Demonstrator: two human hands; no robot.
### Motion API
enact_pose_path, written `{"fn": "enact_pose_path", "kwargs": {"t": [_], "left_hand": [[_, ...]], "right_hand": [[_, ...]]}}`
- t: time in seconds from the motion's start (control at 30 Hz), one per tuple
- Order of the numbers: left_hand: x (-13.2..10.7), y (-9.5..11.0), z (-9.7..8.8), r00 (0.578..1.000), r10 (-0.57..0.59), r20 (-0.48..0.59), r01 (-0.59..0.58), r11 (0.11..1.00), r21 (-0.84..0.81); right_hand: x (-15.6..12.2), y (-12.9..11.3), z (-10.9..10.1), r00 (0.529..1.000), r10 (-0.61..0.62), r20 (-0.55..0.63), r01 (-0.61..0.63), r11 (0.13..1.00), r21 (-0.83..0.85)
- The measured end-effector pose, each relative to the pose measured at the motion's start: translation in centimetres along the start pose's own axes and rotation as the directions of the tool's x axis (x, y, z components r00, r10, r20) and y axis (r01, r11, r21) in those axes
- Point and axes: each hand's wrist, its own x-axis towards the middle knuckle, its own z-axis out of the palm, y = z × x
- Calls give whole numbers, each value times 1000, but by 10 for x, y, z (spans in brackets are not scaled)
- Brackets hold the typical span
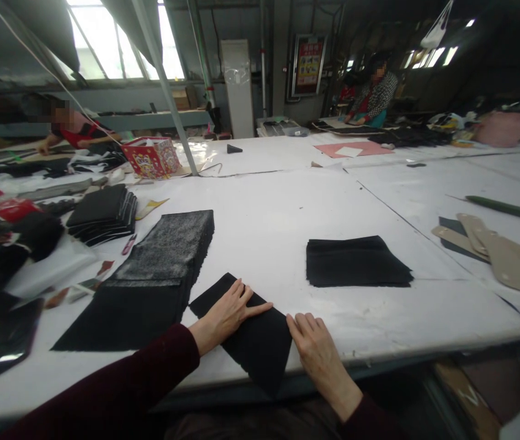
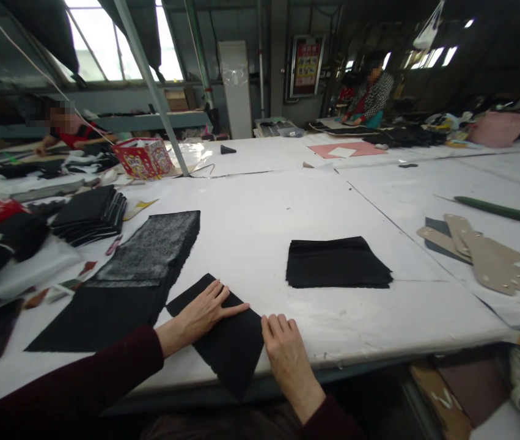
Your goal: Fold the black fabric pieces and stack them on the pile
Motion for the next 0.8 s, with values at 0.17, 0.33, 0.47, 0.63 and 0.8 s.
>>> {"fn": "enact_pose_path", "kwargs": {"t": [0.17, 0.33, 0.47, 0.63, 0.8], "left_hand": [[0, 2, 1, 1000, -21, -5, 21, 1000, -10], [0, 4, 1, 999, -39, -3, 39, 997, -70], [0, 4, 0, 999, -45, -12, 44, 993, -113], [-10, -12, 7, 995, -94, 19, 96, 969, -229], [-23, -53, 16, 978, -187, 87, 205, 931, -303]], "right_hand": [[-19, 17, -14, 994, 109, -2, -108, 987, 123], [1, 11, -20, 940, 329, -94, -258, 862, 436], [35, -24, -5, 958, 284, -46, -249, 898, 364], [36, -47, 11, 966, 257, -20, -250, 954, 164], [22, -36, 7, 963, 266, -30, -257, 950, 180]]}}
